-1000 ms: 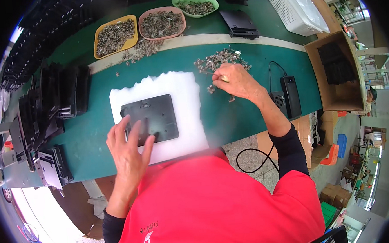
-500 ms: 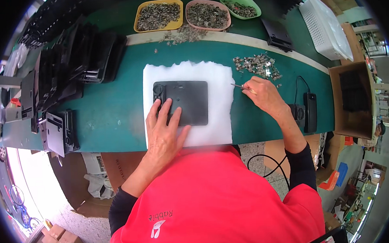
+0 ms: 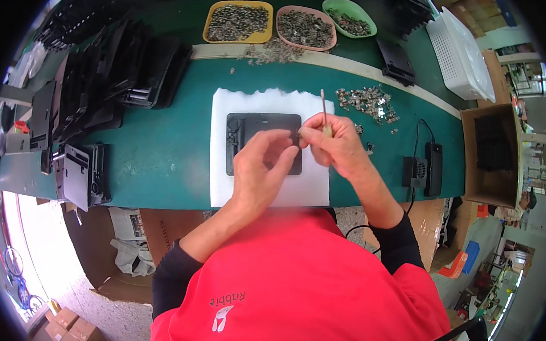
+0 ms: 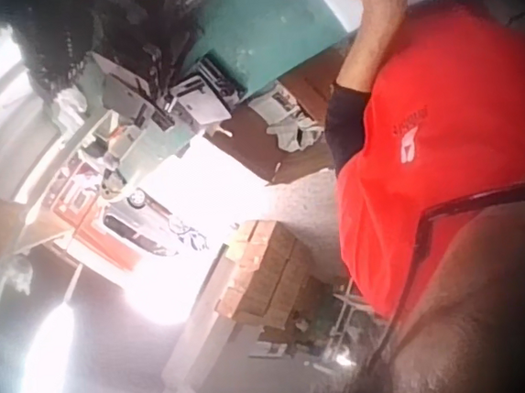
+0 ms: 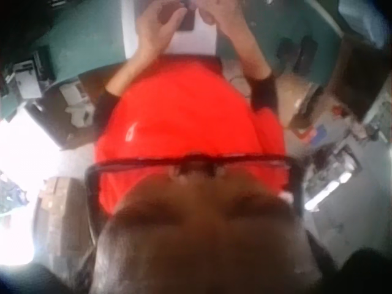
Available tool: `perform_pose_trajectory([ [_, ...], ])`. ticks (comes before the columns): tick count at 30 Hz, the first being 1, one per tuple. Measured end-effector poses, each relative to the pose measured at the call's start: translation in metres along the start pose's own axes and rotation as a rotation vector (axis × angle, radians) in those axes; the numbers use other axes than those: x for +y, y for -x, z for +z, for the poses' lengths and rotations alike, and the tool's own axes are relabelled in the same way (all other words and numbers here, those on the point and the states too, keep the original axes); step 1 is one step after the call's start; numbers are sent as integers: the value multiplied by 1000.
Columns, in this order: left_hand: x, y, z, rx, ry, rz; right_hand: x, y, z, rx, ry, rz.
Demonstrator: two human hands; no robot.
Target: The person assembles a black electronic device by inserting small metal components into slots on its surface using a screwdriver. They repeatedly pick up components from a pile on the table, position them on the device, and secure them with the tool. The person works on multiple units sequentially, moving finished items aside and bringing new ones into the workspace.
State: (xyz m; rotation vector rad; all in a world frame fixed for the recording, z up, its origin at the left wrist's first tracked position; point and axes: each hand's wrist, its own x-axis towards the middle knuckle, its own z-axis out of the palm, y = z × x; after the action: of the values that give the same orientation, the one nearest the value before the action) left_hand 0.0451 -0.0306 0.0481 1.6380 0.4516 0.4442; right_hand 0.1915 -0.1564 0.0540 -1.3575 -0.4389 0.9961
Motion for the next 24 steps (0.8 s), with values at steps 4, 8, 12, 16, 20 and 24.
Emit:
perform_pose_trajectory([
  [4, -10, -3, 0, 59, 93, 63, 5, 1, 27, 29, -18, -11],
  [8, -21, 2, -4, 96, 152, 79, 6, 2, 33, 35, -58, 7],
  [12, -12, 8, -6, 158, 225, -11, 13, 2, 39, 38, 38, -43],
  [16, -16, 1, -13, 151, 576, -268, 13, -1, 55, 150, -102, -19],
  [20, -17, 1, -17, 112, 718, -351, 22, -3, 55, 144, -69, -25],
  [24, -11, -1, -19, 50, 470, -311, 23, -4, 57, 150, -175, -45],
])
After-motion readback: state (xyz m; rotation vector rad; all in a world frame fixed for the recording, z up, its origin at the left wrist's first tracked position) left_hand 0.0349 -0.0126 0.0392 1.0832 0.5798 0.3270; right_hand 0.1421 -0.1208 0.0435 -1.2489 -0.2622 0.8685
